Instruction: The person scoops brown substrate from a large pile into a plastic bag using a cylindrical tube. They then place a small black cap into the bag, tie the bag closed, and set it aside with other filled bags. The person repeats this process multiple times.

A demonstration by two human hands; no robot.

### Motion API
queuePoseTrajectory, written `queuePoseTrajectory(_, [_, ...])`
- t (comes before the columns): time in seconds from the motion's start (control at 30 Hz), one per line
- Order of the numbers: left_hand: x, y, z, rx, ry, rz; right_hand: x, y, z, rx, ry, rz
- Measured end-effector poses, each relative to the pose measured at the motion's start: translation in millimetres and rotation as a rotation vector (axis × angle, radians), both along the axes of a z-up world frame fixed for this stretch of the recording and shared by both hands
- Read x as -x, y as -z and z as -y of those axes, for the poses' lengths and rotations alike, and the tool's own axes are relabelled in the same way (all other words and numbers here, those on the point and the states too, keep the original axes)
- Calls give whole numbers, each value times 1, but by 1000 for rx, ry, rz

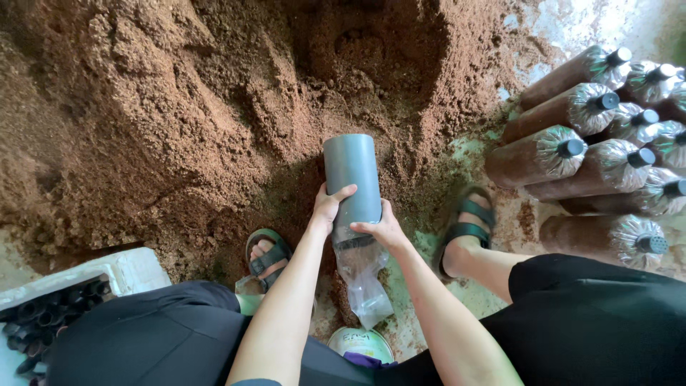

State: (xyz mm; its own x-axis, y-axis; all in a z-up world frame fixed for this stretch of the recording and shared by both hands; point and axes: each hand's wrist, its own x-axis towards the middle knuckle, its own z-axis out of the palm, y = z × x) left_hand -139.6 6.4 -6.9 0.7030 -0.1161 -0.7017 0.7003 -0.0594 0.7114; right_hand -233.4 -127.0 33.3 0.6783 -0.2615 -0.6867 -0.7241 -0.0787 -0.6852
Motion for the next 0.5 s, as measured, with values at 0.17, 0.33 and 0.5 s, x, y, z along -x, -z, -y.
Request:
queuePoseTrajectory(0.17, [-10, -6, 11, 22, 28, 20, -4, -12, 9, -19, 14, 38])
queuePoseTrajectory(0.33, [-3, -34, 22, 61, 78, 99, 1, -16, 21, -66, 107, 139])
queuePoseTrajectory(0.5, [1, -72, 34, 97, 78, 195, 1, -31, 18, 7, 168, 233])
